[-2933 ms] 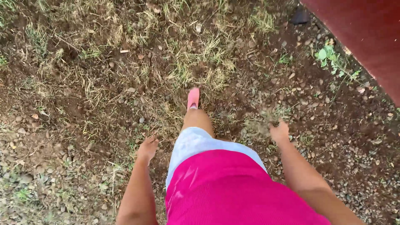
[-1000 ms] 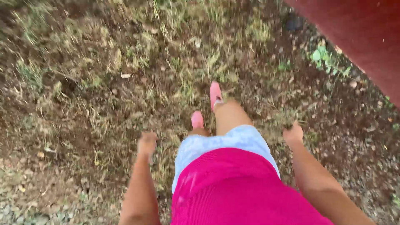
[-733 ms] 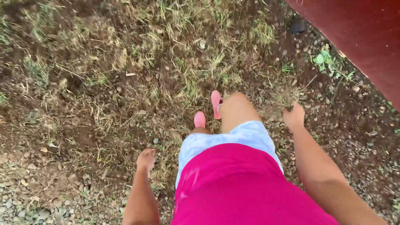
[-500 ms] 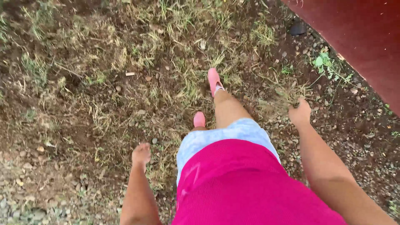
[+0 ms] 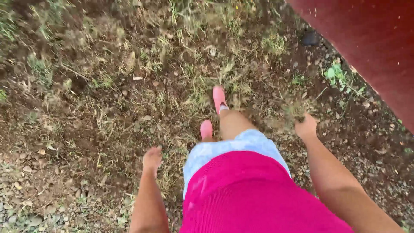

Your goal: Gathering dry grass and weeds from the ground by hand and placing them in a pile.

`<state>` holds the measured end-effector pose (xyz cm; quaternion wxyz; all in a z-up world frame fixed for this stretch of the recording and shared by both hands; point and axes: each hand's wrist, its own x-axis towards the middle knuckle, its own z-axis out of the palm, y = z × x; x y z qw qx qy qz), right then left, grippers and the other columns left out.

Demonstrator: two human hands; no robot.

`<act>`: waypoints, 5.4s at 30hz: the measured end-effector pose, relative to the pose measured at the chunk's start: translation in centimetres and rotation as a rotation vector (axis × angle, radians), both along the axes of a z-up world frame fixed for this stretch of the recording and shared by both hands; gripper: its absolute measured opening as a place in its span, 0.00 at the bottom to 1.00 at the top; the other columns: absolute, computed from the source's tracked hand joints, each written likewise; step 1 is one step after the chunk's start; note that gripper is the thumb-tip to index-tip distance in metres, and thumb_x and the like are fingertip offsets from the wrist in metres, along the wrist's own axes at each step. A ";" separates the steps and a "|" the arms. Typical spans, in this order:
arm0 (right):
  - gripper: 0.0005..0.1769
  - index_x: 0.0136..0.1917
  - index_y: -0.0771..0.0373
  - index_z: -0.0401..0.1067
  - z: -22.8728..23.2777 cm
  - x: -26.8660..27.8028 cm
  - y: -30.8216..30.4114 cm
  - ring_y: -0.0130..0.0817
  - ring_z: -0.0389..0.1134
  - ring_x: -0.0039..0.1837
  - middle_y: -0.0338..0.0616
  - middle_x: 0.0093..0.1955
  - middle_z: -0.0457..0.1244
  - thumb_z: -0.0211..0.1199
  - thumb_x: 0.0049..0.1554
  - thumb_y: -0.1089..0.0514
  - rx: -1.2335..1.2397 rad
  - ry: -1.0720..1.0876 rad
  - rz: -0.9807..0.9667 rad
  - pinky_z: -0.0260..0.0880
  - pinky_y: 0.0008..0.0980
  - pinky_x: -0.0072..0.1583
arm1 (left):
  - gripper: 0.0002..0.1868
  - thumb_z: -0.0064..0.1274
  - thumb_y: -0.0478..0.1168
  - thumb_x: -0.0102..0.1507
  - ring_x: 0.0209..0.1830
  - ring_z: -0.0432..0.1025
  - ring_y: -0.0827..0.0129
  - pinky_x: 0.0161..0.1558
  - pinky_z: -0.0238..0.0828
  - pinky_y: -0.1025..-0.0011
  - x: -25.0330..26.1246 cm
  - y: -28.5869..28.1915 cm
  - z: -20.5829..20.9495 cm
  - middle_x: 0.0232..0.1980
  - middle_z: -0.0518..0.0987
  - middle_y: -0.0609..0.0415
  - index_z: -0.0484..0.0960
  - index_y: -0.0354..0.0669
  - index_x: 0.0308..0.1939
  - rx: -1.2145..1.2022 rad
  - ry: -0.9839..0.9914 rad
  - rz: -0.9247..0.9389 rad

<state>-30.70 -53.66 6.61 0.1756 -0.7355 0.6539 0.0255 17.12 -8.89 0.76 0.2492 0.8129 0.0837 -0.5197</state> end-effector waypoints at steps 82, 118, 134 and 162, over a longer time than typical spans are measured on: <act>0.19 0.62 0.69 0.70 4.3 4.9 0.7 0.50 0.70 0.58 0.58 0.57 0.69 0.66 0.58 0.63 -0.073 -0.322 0.081 0.68 0.43 0.63 | 0.19 0.47 0.50 0.70 0.55 0.74 0.63 0.58 0.69 0.64 -1.9 -3.0 -1.1 0.58 0.81 0.51 0.83 0.49 0.60 -0.057 -0.159 -0.260; 0.25 0.65 0.66 0.71 3.5 8.7 -32.9 0.54 0.71 0.54 0.61 0.54 0.69 0.70 0.55 0.60 -0.120 -0.256 0.312 0.70 0.45 0.58 | 0.20 0.53 0.48 0.69 0.41 0.74 0.66 0.42 0.71 0.67 -17.1 -21.4 -2.3 0.45 0.81 0.50 0.80 0.40 0.60 -0.108 -0.160 0.389; 0.29 0.66 0.74 0.65 -1.6 6.7 -32.0 0.45 0.69 0.63 0.56 0.65 0.64 0.67 0.56 0.58 0.194 -0.686 0.302 0.74 0.37 0.59 | 0.27 0.35 0.55 0.75 0.68 0.70 0.52 0.67 0.67 0.53 -24.8 -19.4 2.9 0.67 0.75 0.43 0.70 0.44 0.71 0.154 -0.072 0.259; 0.21 0.65 0.71 0.70 4.2 12.1 -28.4 0.44 0.70 0.60 0.57 0.60 0.68 0.67 0.59 0.63 0.072 -0.414 0.555 0.68 0.39 0.63 | 0.24 0.52 0.45 0.67 0.45 0.77 0.64 0.54 0.71 0.64 -34.6 -13.4 -0.5 0.51 0.83 0.47 0.78 0.46 0.67 0.100 -0.003 0.673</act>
